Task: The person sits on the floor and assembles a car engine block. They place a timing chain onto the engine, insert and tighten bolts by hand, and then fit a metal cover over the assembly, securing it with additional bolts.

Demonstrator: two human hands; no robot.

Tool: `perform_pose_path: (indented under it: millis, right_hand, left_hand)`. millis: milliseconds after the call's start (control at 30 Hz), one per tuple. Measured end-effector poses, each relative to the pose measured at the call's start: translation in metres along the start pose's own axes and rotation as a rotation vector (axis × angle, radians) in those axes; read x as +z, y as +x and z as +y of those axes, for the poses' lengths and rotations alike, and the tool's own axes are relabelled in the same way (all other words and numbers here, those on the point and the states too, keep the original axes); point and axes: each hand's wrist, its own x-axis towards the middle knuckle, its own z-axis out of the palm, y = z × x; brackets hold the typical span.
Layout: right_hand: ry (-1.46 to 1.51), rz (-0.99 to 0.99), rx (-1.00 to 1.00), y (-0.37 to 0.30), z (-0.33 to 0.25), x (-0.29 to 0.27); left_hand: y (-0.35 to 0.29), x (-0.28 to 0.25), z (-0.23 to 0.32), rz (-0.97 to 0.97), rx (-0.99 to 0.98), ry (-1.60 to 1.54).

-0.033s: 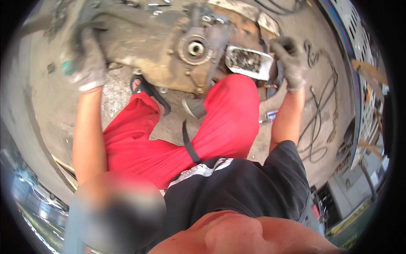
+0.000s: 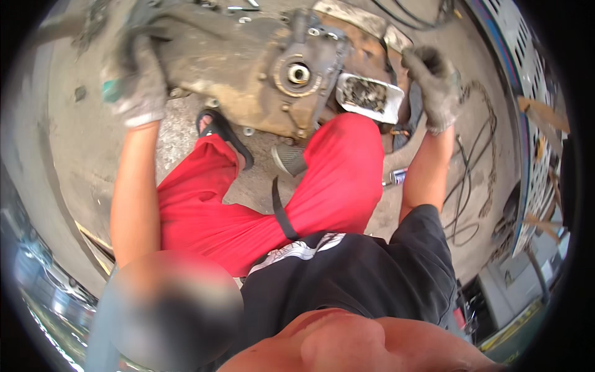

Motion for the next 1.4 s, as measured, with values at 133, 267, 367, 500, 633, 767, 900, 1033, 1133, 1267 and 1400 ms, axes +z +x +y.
perform_pose_path:
  millis: [133, 267, 367, 500, 633, 767, 900, 1033, 1133, 1267, 1400]
  right_hand:
    - [-0.464, -0.104, -0.483, 0.074, -0.11, 0.086]
    - [-0.501, -0.381, -0.577, 0.11, -0.193, 0.178]
    - [-0.648, -0.532, -0.57, 0.13, -0.207, 0.243]
    - [-0.815, -0.6, -0.603, 0.136, -0.212, 0.279]
    - [-1.044, -0.706, -0.576, 0.129, -0.234, 0.283]
    - [-1.278, -0.737, -0.664, 0.124, -0.244, 0.291]
    - [-1.195, -0.639, -1.04, 0.163, -0.198, 0.315]
    - [-1.41, -0.822, -0.78, 0.138, -0.234, 0.305]
    - [-1.362, -0.801, -0.607, 0.135, -0.239, 0.303]
    - [-1.314, -0.77, -0.573, 0.133, -0.239, 0.306]
    - [-1.299, -0.763, -0.691, 0.146, -0.22, 0.309]
  left_hand:
    - [0.002, -0.006, -0.016, 0.078, 0.122, -0.118]
    - [0.002, -0.003, -0.004, 0.095, 0.101, -0.108]
    - [0.001, -0.005, -0.003, 0.074, 0.075, -0.152]
    - [0.003, -0.012, 0.0, 0.092, 0.087, -0.118]
    - [0.0, -0.007, -0.011, 0.119, 0.156, -0.083]
    - [0.003, -0.007, -0.01, 0.131, 0.149, -0.148]
    - [0.004, 0.0, -0.009, 0.144, 0.164, -0.148]
    - [0.006, -0.01, -0.001, 0.202, 0.221, -0.056]
    - [0.007, -0.017, 0.004, 0.163, 0.193, -0.059]
    - [0.006, -0.011, 0.001, 0.184, 0.196, -0.071]
    - [0.005, -0.01, 0.004, 0.184, 0.193, -0.062]
